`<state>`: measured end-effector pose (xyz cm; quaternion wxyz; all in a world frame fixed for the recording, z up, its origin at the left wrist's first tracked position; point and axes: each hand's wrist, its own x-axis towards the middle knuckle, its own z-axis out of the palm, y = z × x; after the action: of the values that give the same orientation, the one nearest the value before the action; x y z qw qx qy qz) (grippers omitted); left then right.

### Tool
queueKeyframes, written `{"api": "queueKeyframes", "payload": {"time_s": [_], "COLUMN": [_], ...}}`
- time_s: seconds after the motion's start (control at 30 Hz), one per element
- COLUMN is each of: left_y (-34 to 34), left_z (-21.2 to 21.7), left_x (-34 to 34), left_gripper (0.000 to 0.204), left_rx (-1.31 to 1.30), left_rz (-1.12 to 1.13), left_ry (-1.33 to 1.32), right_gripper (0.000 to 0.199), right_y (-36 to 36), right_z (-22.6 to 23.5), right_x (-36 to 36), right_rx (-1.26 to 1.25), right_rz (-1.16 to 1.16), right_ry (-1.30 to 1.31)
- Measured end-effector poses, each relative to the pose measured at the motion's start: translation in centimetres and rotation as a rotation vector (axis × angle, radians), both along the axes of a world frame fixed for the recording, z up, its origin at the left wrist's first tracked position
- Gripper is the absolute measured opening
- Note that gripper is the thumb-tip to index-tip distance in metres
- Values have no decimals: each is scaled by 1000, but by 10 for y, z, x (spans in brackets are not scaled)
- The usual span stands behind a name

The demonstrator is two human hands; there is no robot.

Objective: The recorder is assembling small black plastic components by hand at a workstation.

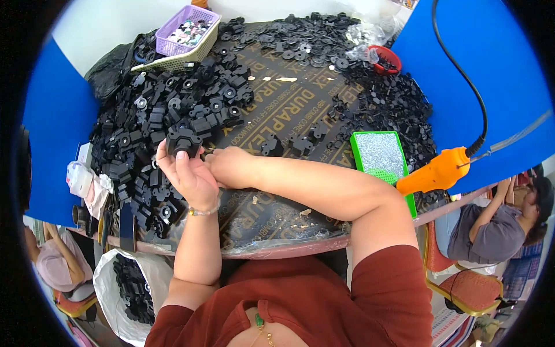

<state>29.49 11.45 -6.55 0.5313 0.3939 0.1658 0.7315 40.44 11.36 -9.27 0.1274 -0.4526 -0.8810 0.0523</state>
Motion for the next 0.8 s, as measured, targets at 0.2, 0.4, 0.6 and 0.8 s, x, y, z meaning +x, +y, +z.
{"api": "queueKeyframes", "payload": {"time_s": [0.2, 0.4, 0.6, 0.8], "left_y": [2, 0, -4, -6], "left_z": [-7, -14, -22, -24], "left_x": [4, 14, 17, 20], "left_gripper": [46, 38, 43, 40], "left_rx": [59, -140, -343, -379], "left_rz": [-35, -242, -658, -707], "left_ry": [16, 6, 68, 130], "right_gripper": [15, 32, 34, 25], "right_y": [4, 17, -23, -47], "right_z": [-4, 99, 39, 20], "right_x": [8, 154, 237, 233], "right_rx": [97, 353, -184, 70], "right_rz": [35, -950, -1184, -1071], "right_ry": [-131, 115, -174, -21]}}
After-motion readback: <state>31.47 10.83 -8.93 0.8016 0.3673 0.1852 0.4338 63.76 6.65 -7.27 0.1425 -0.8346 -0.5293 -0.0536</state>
